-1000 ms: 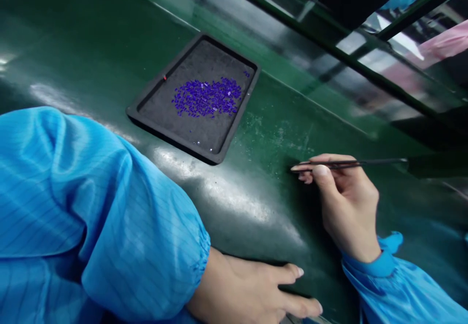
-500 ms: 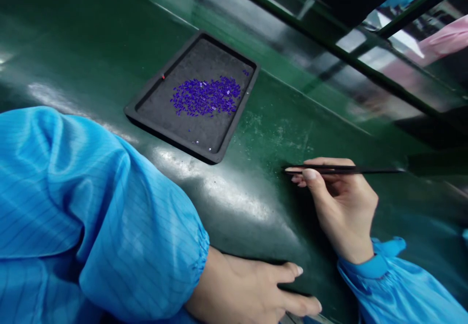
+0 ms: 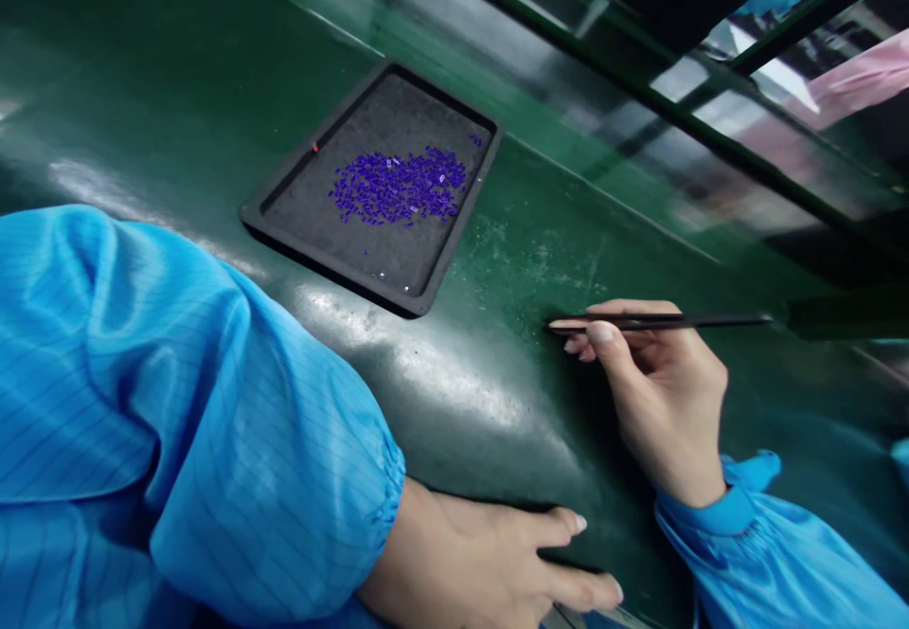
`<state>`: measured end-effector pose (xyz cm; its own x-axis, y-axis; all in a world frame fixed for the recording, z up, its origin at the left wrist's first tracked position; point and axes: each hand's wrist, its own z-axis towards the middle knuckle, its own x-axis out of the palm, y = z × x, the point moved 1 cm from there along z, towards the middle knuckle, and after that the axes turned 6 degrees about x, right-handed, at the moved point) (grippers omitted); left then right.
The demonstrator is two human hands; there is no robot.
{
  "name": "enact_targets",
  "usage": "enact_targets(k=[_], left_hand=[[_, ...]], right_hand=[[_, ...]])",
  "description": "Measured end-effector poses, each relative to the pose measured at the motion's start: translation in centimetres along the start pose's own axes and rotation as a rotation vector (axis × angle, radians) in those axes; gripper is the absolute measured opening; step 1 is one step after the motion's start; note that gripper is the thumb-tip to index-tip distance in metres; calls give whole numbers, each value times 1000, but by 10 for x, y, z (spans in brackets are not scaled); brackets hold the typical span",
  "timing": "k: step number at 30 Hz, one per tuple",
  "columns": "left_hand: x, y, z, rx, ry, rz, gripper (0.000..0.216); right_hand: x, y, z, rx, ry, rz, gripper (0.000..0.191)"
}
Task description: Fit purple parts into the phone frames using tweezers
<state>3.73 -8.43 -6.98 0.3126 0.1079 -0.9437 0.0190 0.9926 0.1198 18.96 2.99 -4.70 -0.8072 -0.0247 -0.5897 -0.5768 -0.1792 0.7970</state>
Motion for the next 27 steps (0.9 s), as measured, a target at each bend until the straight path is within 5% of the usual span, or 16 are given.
enact_targets(k=[7, 13, 27], left_hand=[[0, 1, 0, 39, 73, -71, 50], [1, 1, 0, -4, -28, -63, 35], [-2, 2, 1, 27, 83, -35, 62]], right_hand=[[-2, 1, 5, 50, 34, 32, 15], [-3, 5, 8, 54, 82, 31, 13], [-5, 2, 4, 20, 89, -13, 18]])
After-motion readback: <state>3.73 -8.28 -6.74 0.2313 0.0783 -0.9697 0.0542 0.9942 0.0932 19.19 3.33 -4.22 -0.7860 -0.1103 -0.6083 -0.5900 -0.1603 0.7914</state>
